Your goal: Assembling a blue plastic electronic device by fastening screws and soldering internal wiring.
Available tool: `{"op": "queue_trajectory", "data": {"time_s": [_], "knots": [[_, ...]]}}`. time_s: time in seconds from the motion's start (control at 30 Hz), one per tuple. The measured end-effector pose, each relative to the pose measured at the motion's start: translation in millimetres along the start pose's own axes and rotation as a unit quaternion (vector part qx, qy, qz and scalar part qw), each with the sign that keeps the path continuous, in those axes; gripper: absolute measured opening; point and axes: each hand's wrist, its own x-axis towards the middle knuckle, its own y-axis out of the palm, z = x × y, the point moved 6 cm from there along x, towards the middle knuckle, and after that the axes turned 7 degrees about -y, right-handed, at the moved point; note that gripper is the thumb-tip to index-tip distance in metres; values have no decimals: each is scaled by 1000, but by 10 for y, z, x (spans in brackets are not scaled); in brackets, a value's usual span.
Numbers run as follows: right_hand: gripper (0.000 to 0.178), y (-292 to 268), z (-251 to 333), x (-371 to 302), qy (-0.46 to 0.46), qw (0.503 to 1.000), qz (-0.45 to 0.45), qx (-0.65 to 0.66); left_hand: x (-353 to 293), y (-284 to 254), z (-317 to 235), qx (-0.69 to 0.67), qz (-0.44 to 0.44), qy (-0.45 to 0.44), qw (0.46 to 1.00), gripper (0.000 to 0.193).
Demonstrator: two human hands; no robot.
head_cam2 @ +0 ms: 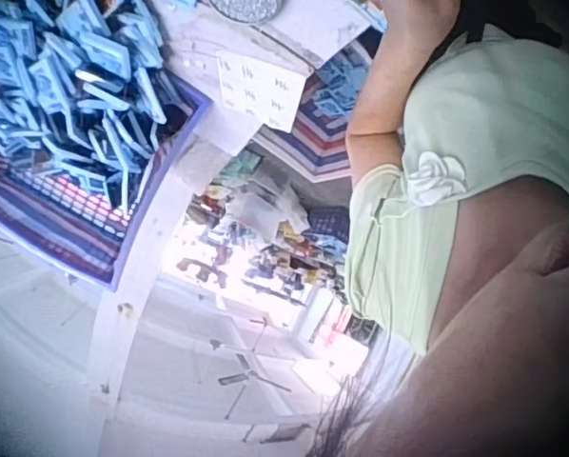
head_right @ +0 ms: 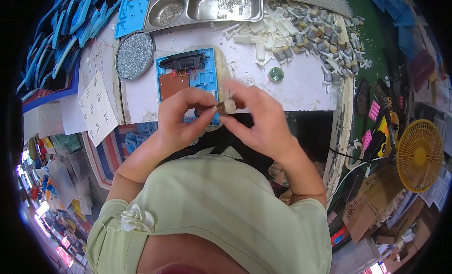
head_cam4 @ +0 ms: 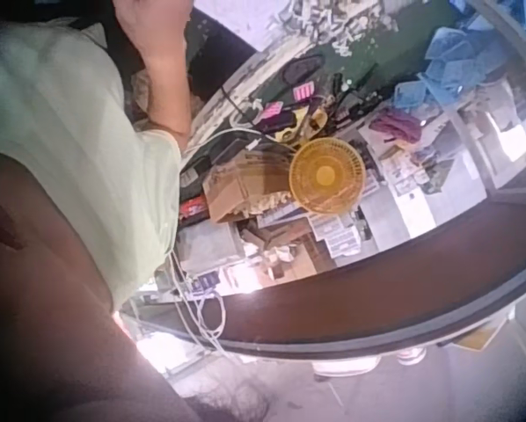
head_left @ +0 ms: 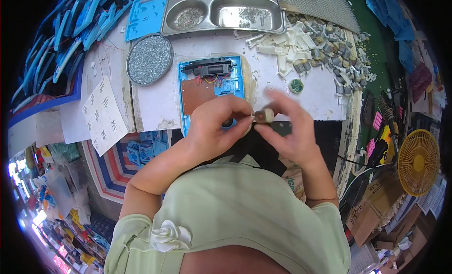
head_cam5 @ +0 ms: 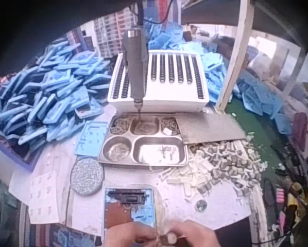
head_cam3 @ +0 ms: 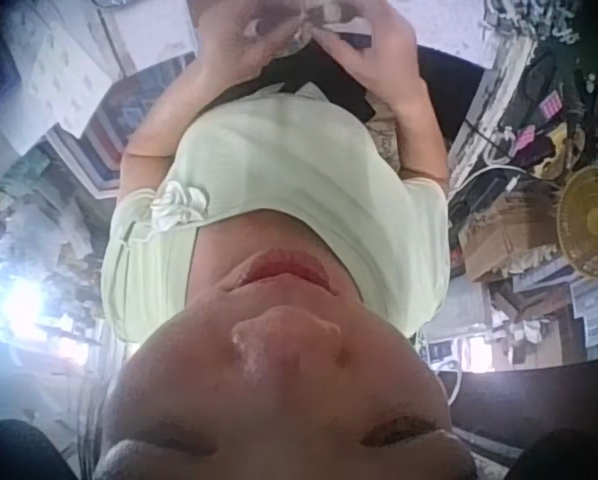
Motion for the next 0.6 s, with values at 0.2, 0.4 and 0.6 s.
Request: {"op": "queue_trajectory", "data": {"time_s": [0.2, 0.4, 0.6], "knots": [[44, -23, 167, 176, -123, 988, 68, -67, 21, -116, -171, 88, -1, 109, 990, 26], [42, 75, 146, 147, -151, 987, 41, -32, -46, -142, -23, -48, -8, -2, 999, 22], [44, 143, 126, 125, -174, 982, 41, -65, -77, -195, -170, 115, -67, 99, 986, 22]]}}
